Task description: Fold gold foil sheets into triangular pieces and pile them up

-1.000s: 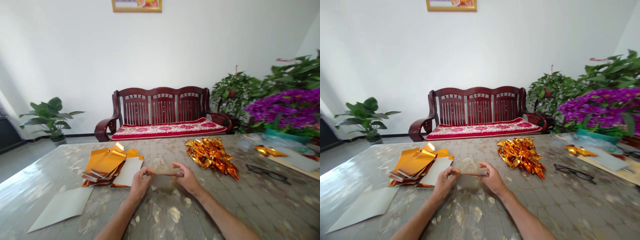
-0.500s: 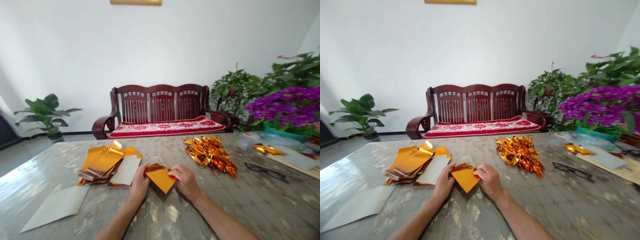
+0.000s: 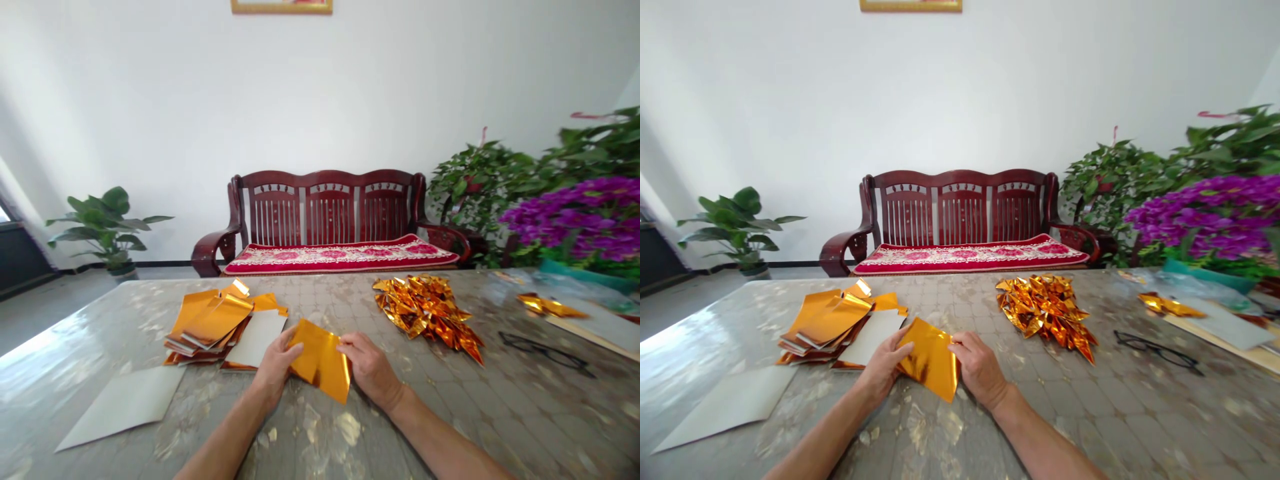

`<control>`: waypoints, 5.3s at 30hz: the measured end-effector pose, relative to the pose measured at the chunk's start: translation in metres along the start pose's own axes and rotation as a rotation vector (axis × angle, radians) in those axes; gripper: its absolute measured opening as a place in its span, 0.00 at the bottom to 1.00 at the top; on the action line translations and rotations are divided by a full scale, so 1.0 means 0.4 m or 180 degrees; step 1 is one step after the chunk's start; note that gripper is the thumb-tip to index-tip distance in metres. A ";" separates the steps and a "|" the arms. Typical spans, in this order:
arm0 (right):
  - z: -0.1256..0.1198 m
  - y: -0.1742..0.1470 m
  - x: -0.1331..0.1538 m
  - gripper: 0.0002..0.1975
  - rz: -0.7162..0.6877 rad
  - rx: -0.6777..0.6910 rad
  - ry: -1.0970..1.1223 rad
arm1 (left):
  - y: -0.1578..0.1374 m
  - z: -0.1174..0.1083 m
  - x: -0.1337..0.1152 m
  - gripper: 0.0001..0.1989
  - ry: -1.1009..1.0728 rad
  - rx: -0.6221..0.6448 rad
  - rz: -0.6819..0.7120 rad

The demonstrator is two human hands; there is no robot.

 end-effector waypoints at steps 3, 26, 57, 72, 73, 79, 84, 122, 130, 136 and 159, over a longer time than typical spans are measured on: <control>-0.007 -0.002 -0.011 0.15 0.0085 -0.0057 0.0076 | 0.004 -0.014 0.003 0.20 0.0542 -0.0091 0.0165; -0.057 0.008 -0.010 0.21 0.0337 -0.0315 0.0293 | -0.183 0.166 -0.122 0.21 0.3803 0.0657 0.4011; 0.032 -0.008 -0.048 0.08 0.0732 0.1199 -0.0386 | -0.034 0.096 -0.029 0.12 0.4294 0.0651 0.1482; 0.035 -0.003 -0.067 0.11 0.0984 0.1220 -0.0690 | -0.008 0.069 -0.024 0.15 0.4774 0.0227 0.1225; 0.036 -0.003 -0.067 0.11 0.0993 0.1229 -0.0719 | -0.009 0.070 -0.025 0.15 0.4823 0.0209 0.1223; 0.039 -0.002 -0.076 0.11 0.1116 0.1227 -0.0835 | -0.011 0.071 -0.025 0.18 0.4956 0.0131 0.1244; 0.047 -0.002 -0.085 0.11 0.1151 0.1230 -0.0847 | -0.011 0.068 -0.022 0.18 0.4943 0.0106 0.1265; 0.054 -0.014 -0.131 0.12 0.1617 0.1309 -0.0482 | -0.013 0.065 -0.017 0.08 0.4624 -0.0018 0.0807; 0.040 -0.012 -0.179 0.13 0.1783 0.1079 -0.0322 | 0.046 0.088 -0.003 0.08 0.4633 0.0218 0.0608; 0.037 -0.021 -0.185 0.12 0.1789 0.1000 -0.0318 | 0.114 0.106 0.002 0.06 0.4890 0.0435 0.0354; 0.049 -0.024 -0.198 0.10 0.1953 0.1196 -0.0465 | 0.092 0.089 0.007 0.07 0.3885 0.0238 0.0942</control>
Point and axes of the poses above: each hand's wrist, its own y-axis towards the middle knuckle, its own z-axis out of the palm, x = y × z, the point moved 10 cm from there along y, towards the middle knuckle, and after that the axes turned 1 degree about x, right-handed, at the moved point
